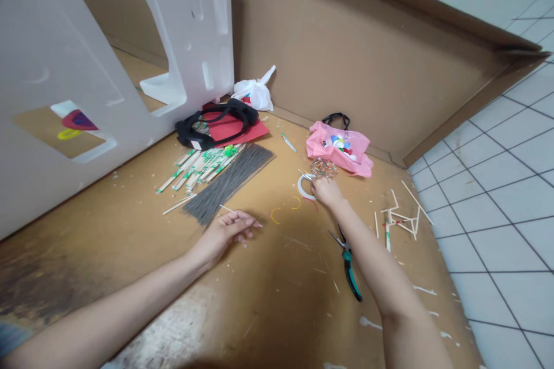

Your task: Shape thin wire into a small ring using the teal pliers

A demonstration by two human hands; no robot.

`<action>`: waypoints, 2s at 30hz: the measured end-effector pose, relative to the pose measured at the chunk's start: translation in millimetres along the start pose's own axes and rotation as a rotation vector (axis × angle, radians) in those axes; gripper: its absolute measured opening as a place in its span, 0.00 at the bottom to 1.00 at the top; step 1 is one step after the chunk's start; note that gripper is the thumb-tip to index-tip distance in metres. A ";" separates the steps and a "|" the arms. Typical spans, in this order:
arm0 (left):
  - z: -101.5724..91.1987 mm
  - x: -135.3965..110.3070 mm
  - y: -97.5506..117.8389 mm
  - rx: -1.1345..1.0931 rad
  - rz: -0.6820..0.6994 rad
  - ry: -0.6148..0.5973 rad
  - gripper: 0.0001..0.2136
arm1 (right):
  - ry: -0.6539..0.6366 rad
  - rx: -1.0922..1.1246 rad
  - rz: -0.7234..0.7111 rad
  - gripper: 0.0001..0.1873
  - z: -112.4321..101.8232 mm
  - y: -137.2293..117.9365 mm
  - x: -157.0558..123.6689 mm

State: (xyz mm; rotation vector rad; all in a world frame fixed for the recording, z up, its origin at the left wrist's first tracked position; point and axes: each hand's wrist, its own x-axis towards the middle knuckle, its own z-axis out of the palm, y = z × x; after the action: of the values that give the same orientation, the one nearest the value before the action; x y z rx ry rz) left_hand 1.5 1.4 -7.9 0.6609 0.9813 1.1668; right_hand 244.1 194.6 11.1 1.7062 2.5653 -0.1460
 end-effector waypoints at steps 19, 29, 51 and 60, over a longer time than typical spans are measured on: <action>-3.0 -1.3 6.0 0.008 0.049 0.075 0.10 | 0.118 1.567 0.307 0.13 27.2 -39.1 -129.8; -9.0 3.8 1.3 0.030 0.066 0.103 0.10 | 0.028 1.840 0.376 0.13 35.2 -55.8 -136.9; -10.6 8.5 3.2 0.081 0.084 0.187 0.09 | 0.007 1.877 0.425 0.12 46.0 -62.0 -136.2; -9.5 6.6 2.9 0.096 0.080 0.184 0.08 | 0.019 1.854 0.423 0.12 47.0 -64.9 -136.5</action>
State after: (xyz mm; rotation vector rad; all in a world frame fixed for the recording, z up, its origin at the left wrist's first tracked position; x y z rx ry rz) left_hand -7.8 8.0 -11.5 0.6830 1.1814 1.2736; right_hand 236.8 39.4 -18.9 2.1860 1.5275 -2.9933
